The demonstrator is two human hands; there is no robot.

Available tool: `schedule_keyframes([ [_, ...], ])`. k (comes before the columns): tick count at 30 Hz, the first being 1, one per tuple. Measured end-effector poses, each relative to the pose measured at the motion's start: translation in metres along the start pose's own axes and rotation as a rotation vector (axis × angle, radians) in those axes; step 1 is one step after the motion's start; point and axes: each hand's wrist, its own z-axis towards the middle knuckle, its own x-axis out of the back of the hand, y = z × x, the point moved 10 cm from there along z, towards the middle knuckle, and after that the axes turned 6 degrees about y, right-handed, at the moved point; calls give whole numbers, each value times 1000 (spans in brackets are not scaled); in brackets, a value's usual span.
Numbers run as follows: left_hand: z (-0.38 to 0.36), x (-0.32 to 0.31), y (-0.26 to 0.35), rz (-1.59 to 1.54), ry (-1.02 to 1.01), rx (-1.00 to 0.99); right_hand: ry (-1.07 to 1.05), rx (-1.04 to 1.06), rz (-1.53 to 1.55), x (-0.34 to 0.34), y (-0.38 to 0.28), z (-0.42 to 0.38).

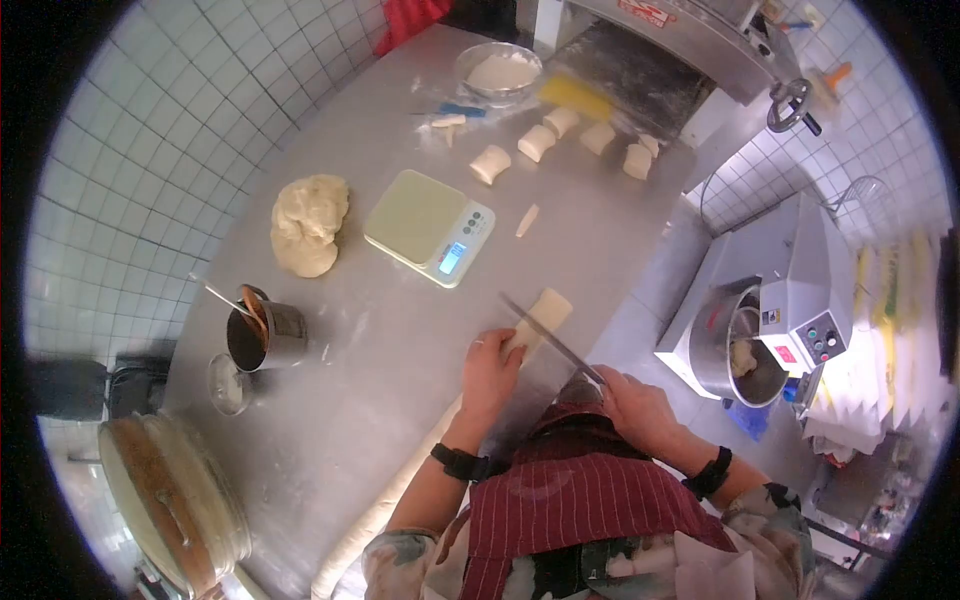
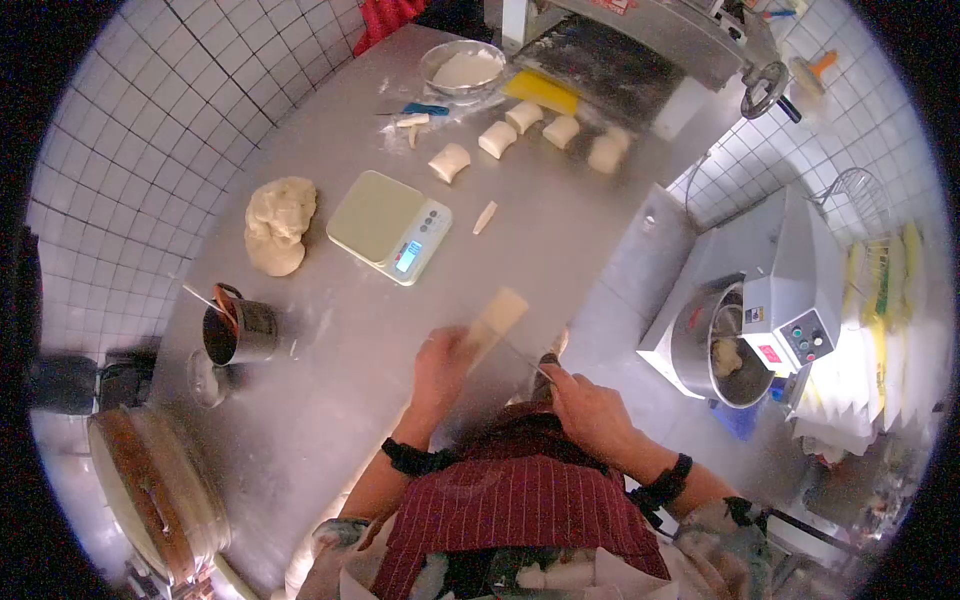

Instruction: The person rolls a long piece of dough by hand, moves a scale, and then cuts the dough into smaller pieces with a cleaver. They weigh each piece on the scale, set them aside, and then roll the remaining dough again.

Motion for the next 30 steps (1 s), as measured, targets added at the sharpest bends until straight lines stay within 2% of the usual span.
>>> schedule_keyframes([
  [3,0,1,3,2,11,5,30,40,-16,3,1,0],
  [8,1,-2,-3,32,-22,101,-193,-59,-91,-5,1,6],
  [10,-1,-7,4,49,1,-52,-218,-48,-84,-18,0,28],
  [12,-3,-12,8,82,-28,-82,-226,-30,-73,-31,0,40],
  [14,-2,-13,11,126,-46,-117,-157,39,-59,-30,-7,51],
  [17,1,-4,13,88,17,-98,-147,-6,83,-27,11,41],
  [19,2,-3,9,76,-11,52,-109,-29,128,-9,17,32],
  [20,6,-6,12,77,-7,53,-73,-55,173,0,22,30],
  [22,15,-17,44,256,37,-159,-5,-68,185,13,32,32],
  [23,21,-26,51,256,41,-166,64,-84,196,23,38,34],
  [25,31,-59,60,532,-78,-274,129,-95,214,29,49,38],
  [27,44,-61,61,464,-81,-264,191,-97,231,38,56,42],
  [29,64,-60,51,399,-86,-248,192,-201,277,39,72,41],
  [30,85,-55,31,554,-81,-220,241,-143,283,43,76,39],
])
